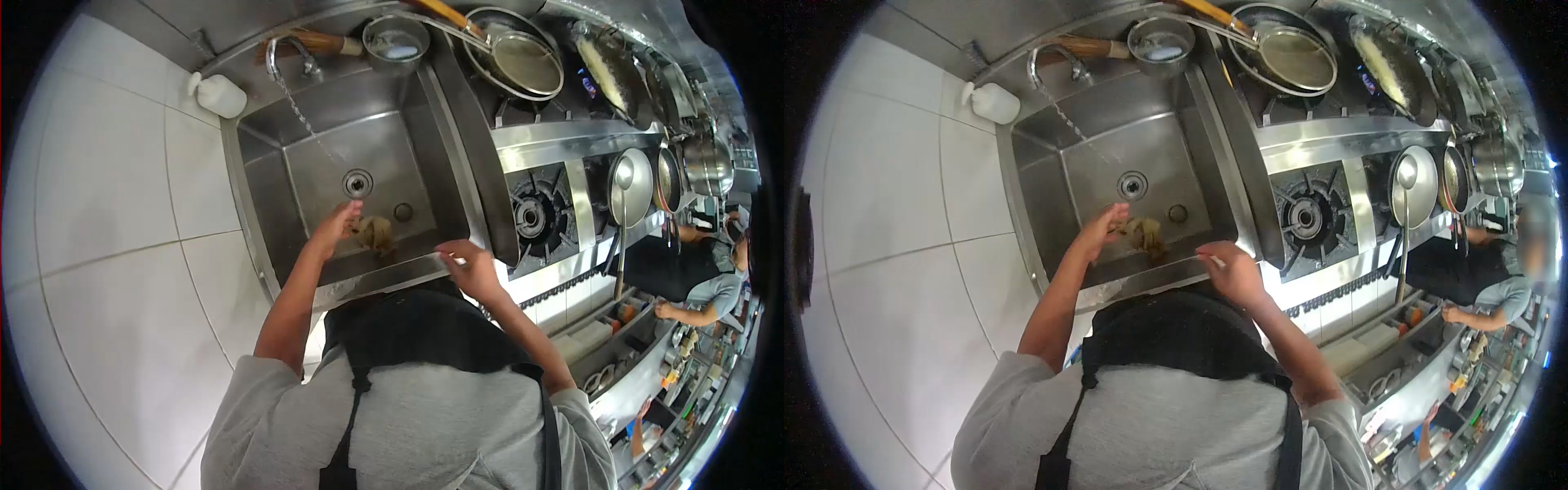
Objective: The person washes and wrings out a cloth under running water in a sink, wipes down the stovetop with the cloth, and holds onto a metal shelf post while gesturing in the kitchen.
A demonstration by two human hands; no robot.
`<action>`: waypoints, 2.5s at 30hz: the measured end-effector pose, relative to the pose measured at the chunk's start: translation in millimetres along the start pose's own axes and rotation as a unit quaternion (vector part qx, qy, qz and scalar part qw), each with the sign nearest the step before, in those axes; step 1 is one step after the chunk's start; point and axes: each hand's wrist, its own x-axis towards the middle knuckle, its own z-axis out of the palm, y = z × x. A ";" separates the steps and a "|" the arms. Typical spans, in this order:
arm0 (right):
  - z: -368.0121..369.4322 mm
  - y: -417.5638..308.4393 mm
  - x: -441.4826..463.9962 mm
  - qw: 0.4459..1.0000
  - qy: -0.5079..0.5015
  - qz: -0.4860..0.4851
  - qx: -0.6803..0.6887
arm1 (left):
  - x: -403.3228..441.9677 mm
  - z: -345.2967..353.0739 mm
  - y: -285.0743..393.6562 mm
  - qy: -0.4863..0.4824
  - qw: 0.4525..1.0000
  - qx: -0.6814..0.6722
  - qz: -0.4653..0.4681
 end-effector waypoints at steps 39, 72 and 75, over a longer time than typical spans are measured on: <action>55.9 45.1 197.8 0.669 -0.109 0.323 0.660 | 0.0 27.2 91.2 -0.086 0.976 -0.152 0.130; -17.7 29.3 555.0 0.910 0.005 0.053 -0.411 | 10.7 -62.5 -0.6 0.101 0.962 -0.248 -0.045; -16.0 38.6 559.7 0.900 0.034 0.021 -0.434 | 20.4 -58.5 -3.7 0.106 0.959 -0.258 -0.052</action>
